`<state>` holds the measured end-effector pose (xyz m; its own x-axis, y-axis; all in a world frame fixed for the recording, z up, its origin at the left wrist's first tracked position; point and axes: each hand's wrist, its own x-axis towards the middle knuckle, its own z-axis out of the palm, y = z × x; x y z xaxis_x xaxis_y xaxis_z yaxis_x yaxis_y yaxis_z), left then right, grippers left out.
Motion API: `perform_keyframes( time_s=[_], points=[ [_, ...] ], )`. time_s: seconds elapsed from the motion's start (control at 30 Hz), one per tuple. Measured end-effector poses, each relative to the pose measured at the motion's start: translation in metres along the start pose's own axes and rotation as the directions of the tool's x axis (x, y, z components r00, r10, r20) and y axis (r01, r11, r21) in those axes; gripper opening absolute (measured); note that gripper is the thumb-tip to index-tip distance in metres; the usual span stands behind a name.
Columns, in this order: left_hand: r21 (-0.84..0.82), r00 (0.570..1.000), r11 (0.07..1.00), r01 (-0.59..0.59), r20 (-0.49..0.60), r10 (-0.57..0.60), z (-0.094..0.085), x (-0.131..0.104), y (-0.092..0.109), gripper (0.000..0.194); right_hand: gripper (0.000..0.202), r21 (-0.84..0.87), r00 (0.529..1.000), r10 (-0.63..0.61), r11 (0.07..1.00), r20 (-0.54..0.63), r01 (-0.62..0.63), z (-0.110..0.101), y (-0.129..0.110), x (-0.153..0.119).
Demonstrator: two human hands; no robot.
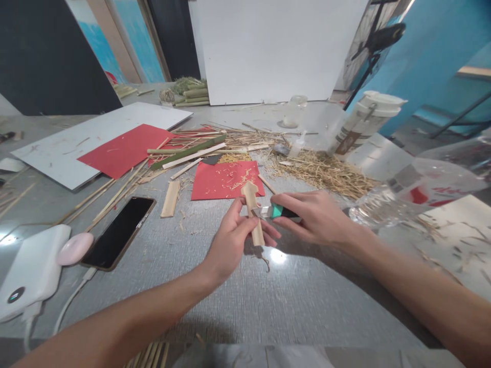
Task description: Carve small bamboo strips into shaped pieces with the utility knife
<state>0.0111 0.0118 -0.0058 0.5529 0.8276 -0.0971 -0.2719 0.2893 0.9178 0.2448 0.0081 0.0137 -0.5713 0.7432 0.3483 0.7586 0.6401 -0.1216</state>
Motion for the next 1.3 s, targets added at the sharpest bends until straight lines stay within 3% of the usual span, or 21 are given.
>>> perform_keyframes(
  time_s=[0.43,0.6,0.73,0.83,0.93,1.13,1.3],
  points=[
    [0.069,1.000,0.998,-0.003,0.004,0.003,-0.002,0.000,-0.002,0.028,0.036,-0.006,0.999,0.027,1.000,0.037,-0.027,-0.001,-0.001,-0.001],
    [0.074,0.999,0.997,-0.038,-0.016,0.039,-0.003,0.001,-0.005,0.016,0.038,-0.054,1.000,-0.008,0.998,-0.004,0.008,-0.001,-0.006,0.000],
    [0.030,0.999,0.999,0.034,-0.007,-0.034,-0.001,0.001,-0.005,0.029,0.039,-0.081,1.000,-0.019,0.997,-0.016,0.017,-0.002,-0.013,0.002],
    [0.013,0.996,0.997,0.076,0.056,-0.077,-0.002,0.002,-0.007,0.027,0.038,-0.101,1.000,-0.021,0.995,0.001,0.021,-0.002,-0.016,0.003],
    [0.005,0.992,0.998,0.062,0.107,-0.062,-0.004,0.003,-0.008,0.038,0.039,-0.116,1.000,-0.006,0.993,0.018,0.008,-0.002,-0.017,0.003],
    [-0.012,0.992,0.998,0.058,0.109,-0.056,-0.005,0.003,-0.009,0.051,0.044,-0.100,1.000,-0.001,0.995,0.020,0.003,-0.002,-0.017,0.001],
    [-0.031,0.990,0.997,0.064,0.131,-0.059,-0.006,0.005,-0.011,0.053,0.047,-0.086,1.000,0.000,0.996,0.020,0.002,-0.002,-0.018,0.000]
  ],
)
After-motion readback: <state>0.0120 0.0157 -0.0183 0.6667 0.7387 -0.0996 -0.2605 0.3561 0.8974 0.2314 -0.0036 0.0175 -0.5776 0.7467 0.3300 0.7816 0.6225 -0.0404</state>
